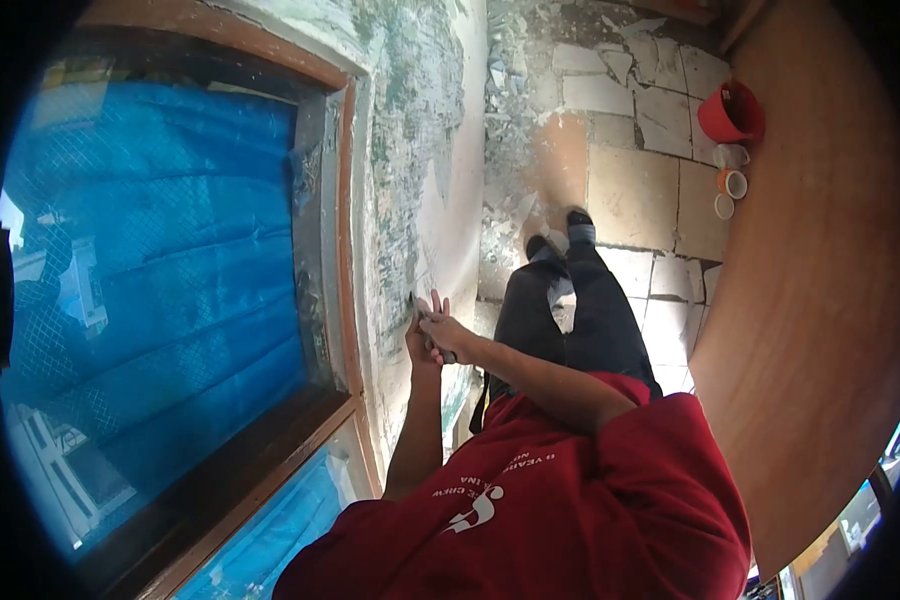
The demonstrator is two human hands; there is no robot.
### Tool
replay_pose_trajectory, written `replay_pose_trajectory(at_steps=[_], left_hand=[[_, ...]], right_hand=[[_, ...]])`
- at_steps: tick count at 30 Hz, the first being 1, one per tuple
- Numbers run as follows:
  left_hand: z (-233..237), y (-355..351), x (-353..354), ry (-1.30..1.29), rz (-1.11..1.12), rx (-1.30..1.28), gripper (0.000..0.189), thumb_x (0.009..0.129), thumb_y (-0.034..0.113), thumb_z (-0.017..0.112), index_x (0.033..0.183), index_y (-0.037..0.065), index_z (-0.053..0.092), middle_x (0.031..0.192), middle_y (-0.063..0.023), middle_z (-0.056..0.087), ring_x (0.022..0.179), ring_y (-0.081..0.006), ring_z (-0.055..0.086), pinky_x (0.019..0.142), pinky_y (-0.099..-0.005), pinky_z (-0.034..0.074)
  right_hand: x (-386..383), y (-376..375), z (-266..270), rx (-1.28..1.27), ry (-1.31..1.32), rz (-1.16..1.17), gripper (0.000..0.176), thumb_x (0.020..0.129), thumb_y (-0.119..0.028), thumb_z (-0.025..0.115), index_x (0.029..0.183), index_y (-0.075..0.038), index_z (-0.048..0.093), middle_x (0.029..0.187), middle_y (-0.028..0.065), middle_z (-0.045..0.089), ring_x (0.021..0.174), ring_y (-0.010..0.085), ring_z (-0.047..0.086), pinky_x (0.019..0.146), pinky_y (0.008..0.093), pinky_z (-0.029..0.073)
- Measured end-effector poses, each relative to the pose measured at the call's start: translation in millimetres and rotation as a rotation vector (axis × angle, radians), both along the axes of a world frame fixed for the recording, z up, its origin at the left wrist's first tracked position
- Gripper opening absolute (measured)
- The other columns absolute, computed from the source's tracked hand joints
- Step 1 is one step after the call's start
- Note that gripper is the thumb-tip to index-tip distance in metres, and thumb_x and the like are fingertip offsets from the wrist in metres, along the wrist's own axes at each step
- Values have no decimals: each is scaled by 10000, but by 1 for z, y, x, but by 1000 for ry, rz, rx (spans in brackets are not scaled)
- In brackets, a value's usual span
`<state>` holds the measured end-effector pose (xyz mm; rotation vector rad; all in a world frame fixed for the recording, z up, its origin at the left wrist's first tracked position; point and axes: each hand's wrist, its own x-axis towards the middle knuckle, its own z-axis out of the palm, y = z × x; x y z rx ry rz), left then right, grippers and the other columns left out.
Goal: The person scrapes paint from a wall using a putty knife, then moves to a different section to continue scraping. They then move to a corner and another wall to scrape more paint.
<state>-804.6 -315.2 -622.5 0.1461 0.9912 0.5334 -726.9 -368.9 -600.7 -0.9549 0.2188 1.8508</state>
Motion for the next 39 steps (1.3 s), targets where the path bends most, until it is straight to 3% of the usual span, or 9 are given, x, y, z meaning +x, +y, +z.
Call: replay_pose_trajectory(at_steps=[3, 9, 18, 21, 24, 29, 31, 34, 39], left_hand=[[-47, 14, -21, -150, 48, -5, 176, 936, 137, 416, 994, 26, 540, 895, -63, 562, 843, -190, 557, 800, -287, 469], [-101, 31, -31, 14, -24, 55, 296, 908, 324, 494, 741, 88, 560, 643, -83, 567, 340, -157, 411, 306, -286, 358], [-112, 30, -16, -519, 178, -209, 96, 841, 57, 419, 844, 38, 512, 747, -62, 518, 655, -168, 499, 646, -266, 443], [-89, 24, 4, -519, 308, -273, 101, 769, -23, 397, 810, 41, 464, 707, -40, 461, 661, -150, 471, 670, -244, 429], [-73, 20, 14, -483, 319, -251, 99, 764, -30, 398, 787, 53, 448, 687, -30, 444, 645, -138, 457, 662, -238, 422], [-116, 21, -6, -454, 329, -278, 104, 819, -9, 395, 798, 37, 485, 701, -41, 452, 654, -143, 457, 672, -243, 417], [-116, 23, -5, -493, 336, -318, 105, 819, -11, 393, 801, 36, 486, 700, -41, 451, 652, -143, 457, 672, -243, 417], [-110, 25, -1, -420, 297, -253, 103, 814, -21, 394, 802, 38, 478, 702, -39, 451, 653, -135, 456, 669, -237, 416], [-131, 33, -4, -389, 271, -211, 99, 798, -35, 403, 796, 46, 459, 695, -32, 439, 635, -123, 442, 645, -228, 411]], right_hand=[[12, 1, 6, -23, 5, -13, 454, 943, -261, 413, 1381, -186, 322, 639, 32, 487, 375, 104, 438, 316, 255, 397], [14, 8, -1, -91, -104, -36, 277, 950, -262, 427, 1178, -119, 492, 541, 11, 445, 349, 93, 414, 293, 251, 353], [31, 8, -30, -59, -225, 122, 276, 927, -338, 505, 940, -77, 594, 537, 8, 468, 341, 74, 393, 288, 238, 324], [60, 8, 20, -47, -254, 53, 231, 875, -254, 568, 831, -32, 616, 723, 48, 512, 682, 159, 535, 678, 328, 482], [44, 10, -9, -40, -245, -4, 225, 836, -248, 604, 816, -25, 622, 808, 47, 508, 817, 173, 497, 796, 327, 420], [-52, 39, -146, 589, -342, -921, 239, 780, -259, 656, 799, -23, 623, 898, 44, 499, 972, 184, 443, 914, 330, 351], [-47, 44, -140, 589, -361, -920, 281, 749, -301, 681, 808, -33, 619, 901, 47, 494, 986, 184, 436, 928, 351, 342], [22, 18, -69, -38, -135, -83, 261, 752, -286, 674, 825, -43, 616, 892, 52, 486, 997, 179, 420, 947, 361, 319], [48, 22, -34, -117, -103, 86, 218, 818, -273, 608, 816, -55, 612, 754, 37, 489, 812, 160, 461, 803, 335, 387]])
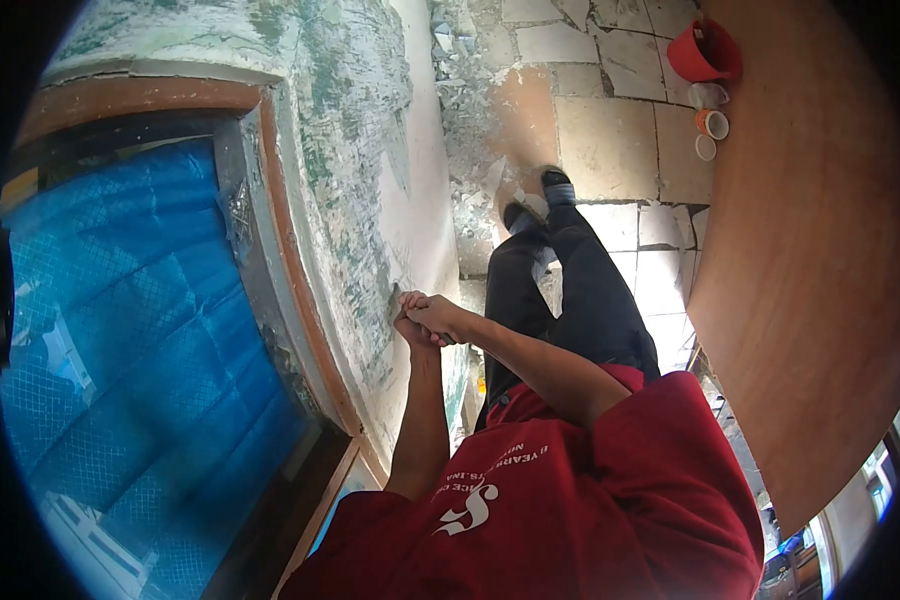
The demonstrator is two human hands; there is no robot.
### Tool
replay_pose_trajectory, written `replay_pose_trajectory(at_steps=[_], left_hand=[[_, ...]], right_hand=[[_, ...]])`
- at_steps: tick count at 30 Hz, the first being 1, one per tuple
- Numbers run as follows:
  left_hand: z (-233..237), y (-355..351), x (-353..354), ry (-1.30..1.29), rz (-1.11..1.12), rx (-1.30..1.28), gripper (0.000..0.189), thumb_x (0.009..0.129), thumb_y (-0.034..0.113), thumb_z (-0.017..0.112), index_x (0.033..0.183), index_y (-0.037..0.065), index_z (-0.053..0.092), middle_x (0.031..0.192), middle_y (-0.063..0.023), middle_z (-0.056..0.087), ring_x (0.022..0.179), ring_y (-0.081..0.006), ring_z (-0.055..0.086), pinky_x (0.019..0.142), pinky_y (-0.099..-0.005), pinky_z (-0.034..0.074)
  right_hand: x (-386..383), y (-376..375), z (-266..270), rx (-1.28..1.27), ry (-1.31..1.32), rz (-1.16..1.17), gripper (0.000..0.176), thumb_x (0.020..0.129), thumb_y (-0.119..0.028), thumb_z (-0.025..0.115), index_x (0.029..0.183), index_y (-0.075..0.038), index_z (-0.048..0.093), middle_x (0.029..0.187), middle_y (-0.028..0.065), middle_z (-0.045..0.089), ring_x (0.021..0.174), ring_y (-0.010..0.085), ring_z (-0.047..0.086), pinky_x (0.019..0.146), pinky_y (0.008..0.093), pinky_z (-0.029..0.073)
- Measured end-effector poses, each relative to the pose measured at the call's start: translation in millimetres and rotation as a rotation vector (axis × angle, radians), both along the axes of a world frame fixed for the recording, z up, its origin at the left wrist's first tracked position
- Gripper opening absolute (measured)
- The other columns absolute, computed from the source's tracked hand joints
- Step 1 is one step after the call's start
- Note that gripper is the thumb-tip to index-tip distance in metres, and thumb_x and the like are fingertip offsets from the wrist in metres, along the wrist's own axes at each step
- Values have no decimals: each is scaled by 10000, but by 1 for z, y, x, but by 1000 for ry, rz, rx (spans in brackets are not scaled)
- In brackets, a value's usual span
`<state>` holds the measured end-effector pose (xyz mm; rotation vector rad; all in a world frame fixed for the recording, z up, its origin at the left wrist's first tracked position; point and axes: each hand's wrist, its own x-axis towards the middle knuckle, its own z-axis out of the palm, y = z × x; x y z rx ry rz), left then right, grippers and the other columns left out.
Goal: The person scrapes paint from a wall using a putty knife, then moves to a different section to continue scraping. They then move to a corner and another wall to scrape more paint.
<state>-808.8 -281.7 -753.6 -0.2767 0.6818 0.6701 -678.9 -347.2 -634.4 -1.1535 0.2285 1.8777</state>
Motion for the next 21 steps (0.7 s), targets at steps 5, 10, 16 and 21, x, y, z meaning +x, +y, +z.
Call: replay_pose_trajectory(at_steps=[5, 10, 16, 21], left_hand=[[-1, 1, 6, 10, 26, -72, 97, 794, -34, 407, 792, 48, 456, 688, -23, 429, 623, -119, 432, 635, -224, 406], [-20, 9, 6, 22, 3, -103, 95, 801, -22, 415, 783, 54, 468, 681, -19, 429, 622, -118, 432, 640, -227, 408], [-38, 9, 8, -102, 30, -253, 297, 890, 287, 475, 748, 57, 597, 641, -112, 584, 356, -182, 442, 336, -315, 389], [-46, 16, 23, 351, -197, 90, 311, 884, 279, 471, 671, 75, 566, 578, -76, 551, 377, -158, 445, 354, -299, 385]], right_hand=[[-11, 3, -26, 79, -123, -71, 258, 890, -286, 541, 788, -61, 613, 600, 13, 495, 587, 132, 508, 621, 301, 469], [9, 6, -7, 10, -92, -30, 300, 902, -327, 533, 780, -68, 623, 565, 1, 497, 521, 104, 497, 552, 291, 456], [11, 14, -24, -30, -129, -44, 275, 896, -338, 536, 788, -99, 619, 552, 8, 499, 473, 97, 491, 482, 285, 448], [-17, 14, -89, 219, -292, -284, 231, 885, -328, 534, 807, -126, 615, 539, 12, 505, 433, 98, 495, 385, 272, 412]])
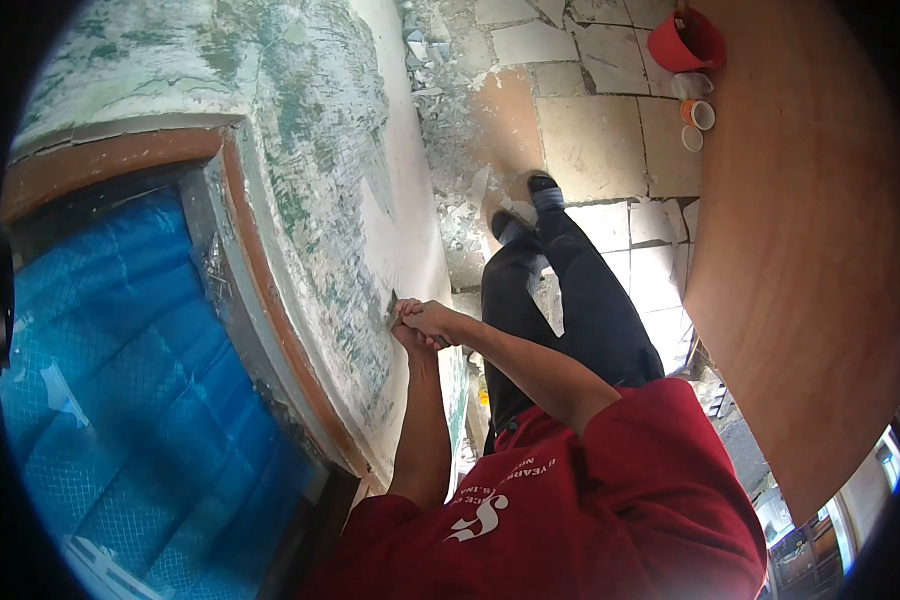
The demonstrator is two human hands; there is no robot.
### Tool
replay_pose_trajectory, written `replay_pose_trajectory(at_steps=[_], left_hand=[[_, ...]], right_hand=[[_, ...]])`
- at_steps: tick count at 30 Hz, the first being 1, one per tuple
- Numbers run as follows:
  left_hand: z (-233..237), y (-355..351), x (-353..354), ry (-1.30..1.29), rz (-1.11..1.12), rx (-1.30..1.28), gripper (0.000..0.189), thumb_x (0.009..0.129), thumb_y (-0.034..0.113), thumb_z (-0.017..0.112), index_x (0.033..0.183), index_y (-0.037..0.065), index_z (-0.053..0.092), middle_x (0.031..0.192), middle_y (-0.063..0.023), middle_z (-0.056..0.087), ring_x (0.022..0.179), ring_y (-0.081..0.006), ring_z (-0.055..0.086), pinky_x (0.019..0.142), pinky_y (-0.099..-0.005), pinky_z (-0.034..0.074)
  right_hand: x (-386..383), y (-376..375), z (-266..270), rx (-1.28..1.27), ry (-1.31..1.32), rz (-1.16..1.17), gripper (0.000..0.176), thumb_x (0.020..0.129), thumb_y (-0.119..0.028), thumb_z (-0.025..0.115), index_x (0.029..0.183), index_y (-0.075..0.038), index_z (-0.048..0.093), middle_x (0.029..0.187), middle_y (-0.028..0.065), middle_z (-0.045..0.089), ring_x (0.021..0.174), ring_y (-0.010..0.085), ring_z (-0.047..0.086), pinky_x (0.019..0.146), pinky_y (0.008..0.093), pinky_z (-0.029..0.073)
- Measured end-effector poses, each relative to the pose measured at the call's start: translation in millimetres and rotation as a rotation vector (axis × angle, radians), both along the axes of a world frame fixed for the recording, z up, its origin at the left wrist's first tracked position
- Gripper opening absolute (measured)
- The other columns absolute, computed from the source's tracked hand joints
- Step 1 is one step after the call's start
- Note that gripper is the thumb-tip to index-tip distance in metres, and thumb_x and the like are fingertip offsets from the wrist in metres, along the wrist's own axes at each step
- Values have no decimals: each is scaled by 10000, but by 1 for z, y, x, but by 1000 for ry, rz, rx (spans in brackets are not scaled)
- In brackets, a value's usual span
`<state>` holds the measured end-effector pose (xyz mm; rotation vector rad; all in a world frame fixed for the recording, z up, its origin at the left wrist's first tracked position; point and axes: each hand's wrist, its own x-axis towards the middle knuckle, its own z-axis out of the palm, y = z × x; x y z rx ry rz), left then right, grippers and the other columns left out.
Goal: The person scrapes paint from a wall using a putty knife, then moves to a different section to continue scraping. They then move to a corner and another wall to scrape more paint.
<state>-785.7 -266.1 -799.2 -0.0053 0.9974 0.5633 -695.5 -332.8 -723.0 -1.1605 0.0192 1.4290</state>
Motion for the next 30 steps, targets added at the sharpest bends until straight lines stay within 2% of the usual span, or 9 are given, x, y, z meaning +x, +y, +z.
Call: replay_pose_trajectory(at_steps=[4, 7, 13, 15, 17, 21, 25, 28, 30], left_hand=[[2, -2, 15, 264, -54, 70, 319, 890, 269, 470, 619, 105, 515, 541, -38, 506, 402, -129, 431, 384, -276, 380], [2, 0, 27, 438, -63, 77, 338, 896, 259, 470, 583, 132, 471, 516, -8, 468, 422, -104, 416, 411, -256, 375], [-4, 4, 21, -372, 65, -58, 107, 805, -14, 397, 797, 72, 460, 693, -21, 447, 658, -130, 462, 667, -235, 420], [-13, 10, 26, -316, 67, -115, 105, 827, 10, 408, 776, 71, 477, 682, -14, 447, 650, -123, 465, 657, -234, 423], [-20, 16, 24, -271, 39, -166, 101, 845, 21, 415, 792, 71, 485, 703, -13, 461, 676, -124, 481, 674, -236, 426], [-8, 19, 18, -260, -122, -104, 75, 878, 63, 433, 873, 62, 508, 734, -21, 501, 721, -138, 522, 711, -256, 450], [41, -12, -5, -258, -39, -76, 217, 927, 182, 477, 1087, 42, 521, 893, -45, 563, 895, -171, 550, 840, -320, 466], [104, -29, -5, -135, 17, -25, 240, 938, 206, 490, 1113, 45, 521, 1004, -63, 570, 988, -183, 542, 901, -333, 452], [135, -36, -9, -2, -23, 77, 212, 920, 139, 518, 1102, 31, 526, 1020, -74, 577, 995, -177, 548, 895, -311, 457]], right_hand=[[45, 6, 31, -303, 252, 313, 221, 872, -325, 541, 797, -129, 610, 534, 12, 514, 406, 100, 492, 340, 265, 388], [37, 10, 12, -307, 247, 289, 209, 865, -306, 543, 783, -124, 604, 539, 7, 522, 405, 100, 490, 348, 280, 393], [32, 17, -4, -289, 192, 179, 207, 875, -277, 491, 769, -128, 589, 541, 9, 518, 391, 105, 484, 327, 271, 375], [-11, 35, -71, -308, 140, 126, 194, 888, -267, 454, 828, -136, 584, 541, 10, 505, 397, 108, 487, 328, 256, 372], [-7, 35, -68, -295, 226, 67, 180, 893, -264, 441, 895, -148, 578, 532, 8, 493, 387, 110, 479, 324, 253, 369], [4, 31, -39, -252, 399, -47, 217, 904, -258, 413, 1031, -172, 566, 514, 4, 469, 368, 113, 463, 317, 247, 363], [29, -20, 55, -164, 362, 182, 351, 918, -265, 404, 1251, -185, 483, 499, 5, 457, 328, 90, 432, 287, 218, 362], [27, -39, 93, -136, 368, 254, 306, 933, -328, 452, 1136, -114, 535, 550, -3, 445, 354, 65, 417, 292, 209, 338], [17, -41, 102, -138, 370, 294, 353, 936, -351, 461, 1204, -128, 519, 550, -14, 427, 355, 59, 416, 293, 207, 340]])
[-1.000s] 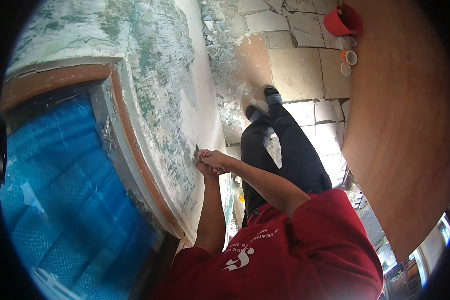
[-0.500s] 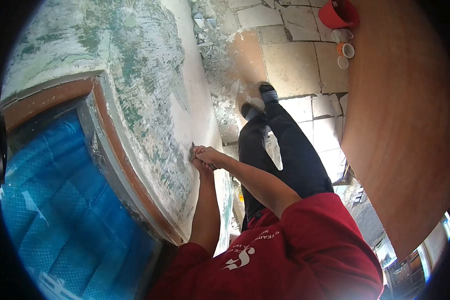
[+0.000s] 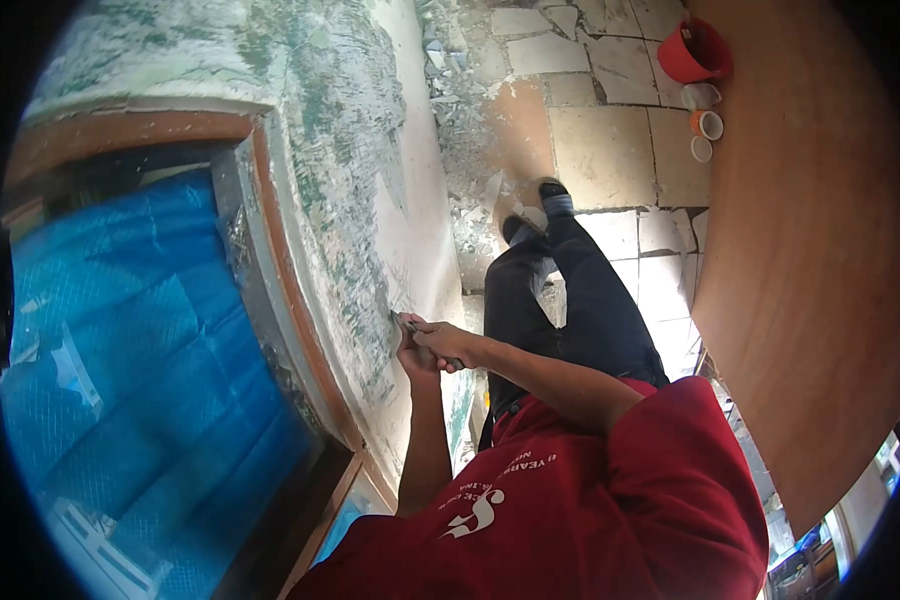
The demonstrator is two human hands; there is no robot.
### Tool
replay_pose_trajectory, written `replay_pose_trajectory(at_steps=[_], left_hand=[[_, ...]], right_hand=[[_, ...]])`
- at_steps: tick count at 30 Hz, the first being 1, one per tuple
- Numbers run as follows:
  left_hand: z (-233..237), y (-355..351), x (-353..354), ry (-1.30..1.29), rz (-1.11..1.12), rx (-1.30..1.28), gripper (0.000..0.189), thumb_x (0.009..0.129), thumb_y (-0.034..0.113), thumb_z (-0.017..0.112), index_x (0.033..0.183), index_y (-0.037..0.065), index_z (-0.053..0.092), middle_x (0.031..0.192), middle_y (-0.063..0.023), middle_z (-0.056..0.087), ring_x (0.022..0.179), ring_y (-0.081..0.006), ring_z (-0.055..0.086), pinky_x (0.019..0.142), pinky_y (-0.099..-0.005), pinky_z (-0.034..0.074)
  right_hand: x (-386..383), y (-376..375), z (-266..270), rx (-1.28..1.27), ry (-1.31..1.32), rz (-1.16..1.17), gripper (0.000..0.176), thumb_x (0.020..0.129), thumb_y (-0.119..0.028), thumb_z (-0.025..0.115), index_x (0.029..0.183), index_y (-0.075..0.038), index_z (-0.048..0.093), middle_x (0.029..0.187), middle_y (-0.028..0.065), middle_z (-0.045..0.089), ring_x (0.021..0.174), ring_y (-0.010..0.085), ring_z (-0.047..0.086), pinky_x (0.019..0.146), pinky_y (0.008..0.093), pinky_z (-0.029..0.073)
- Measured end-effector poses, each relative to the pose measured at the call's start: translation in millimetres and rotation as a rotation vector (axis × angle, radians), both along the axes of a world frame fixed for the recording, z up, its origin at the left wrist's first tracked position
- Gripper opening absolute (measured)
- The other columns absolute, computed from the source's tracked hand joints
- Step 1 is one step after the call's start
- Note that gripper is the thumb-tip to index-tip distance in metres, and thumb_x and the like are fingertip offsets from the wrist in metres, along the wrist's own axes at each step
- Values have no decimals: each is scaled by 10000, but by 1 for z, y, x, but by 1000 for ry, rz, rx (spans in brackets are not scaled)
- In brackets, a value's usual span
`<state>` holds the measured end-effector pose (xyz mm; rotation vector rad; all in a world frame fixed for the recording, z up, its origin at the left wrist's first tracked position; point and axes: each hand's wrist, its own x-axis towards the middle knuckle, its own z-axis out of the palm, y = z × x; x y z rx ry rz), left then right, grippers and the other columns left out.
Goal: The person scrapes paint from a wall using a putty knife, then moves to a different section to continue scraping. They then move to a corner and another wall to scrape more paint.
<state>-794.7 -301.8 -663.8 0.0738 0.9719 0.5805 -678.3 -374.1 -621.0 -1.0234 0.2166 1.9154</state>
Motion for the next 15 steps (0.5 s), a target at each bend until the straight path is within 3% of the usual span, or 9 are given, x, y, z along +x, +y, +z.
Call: replay_pose_trajectory(at_steps=[1, 4, 9, 12, 15], left_hand=[[-8, 5, -13, -191, -94, -13, 157, 913, 85, 493, 1053, 24, 528, 965, -66, 574, 921, -176, 558, 864, -300, 464], [-16, 7, -12, -301, 56, -109, 126, 873, -2, 453, 975, 29, 520, 876, -53, 548, 809, -166, 547, 793, -286, 470], [-34, 12, -9, -387, 169, -198, 142, 812, -52, 392, 880, 28, 488, 777, -46, 492, 708, -154, 495, 715, -265, 451], [-39, 12, -5, -344, 231, -211, 154, 791, -58, 357, 854, 28, 467, 737, -36, 457, 668, -146, 466, 681, -252, 433], [-35, 9, 3, -348, 264, -207, 167, 776, -66, 341, 846, 27, 459, 714, -28, 436, 647, -141, 452, 660, -247, 423]], right_hand=[[-3, -1, 6, 3, 1, -12, 344, 937, -348, 459, 1186, -121, 525, 553, -13, 427, 355, 60, 416, 294, 207, 340], [-8, 5, 11, -2, -17, -27, 297, 934, -310, 445, 1113, -91, 538, 545, -7, 437, 345, 68, 413, 291, 215, 352], [-10, 11, -3, 40, -95, 4, 261, 917, -245, 444, 1086, -76, 547, 560, 7, 478, 345, 91, 425, 304, 238, 367], [-4, 8, 2, 61, -142, -37, 281, 930, -325, 464, 971, -80, 594, 542, -2, 468, 344, 63, 408, 289, 220, 336], [8, 13, 5, -9, -112, 69, 300, 930, -344, 472, 999, -78, 594, 547, -1, 481, 342, 62, 402, 295, 218, 333]])
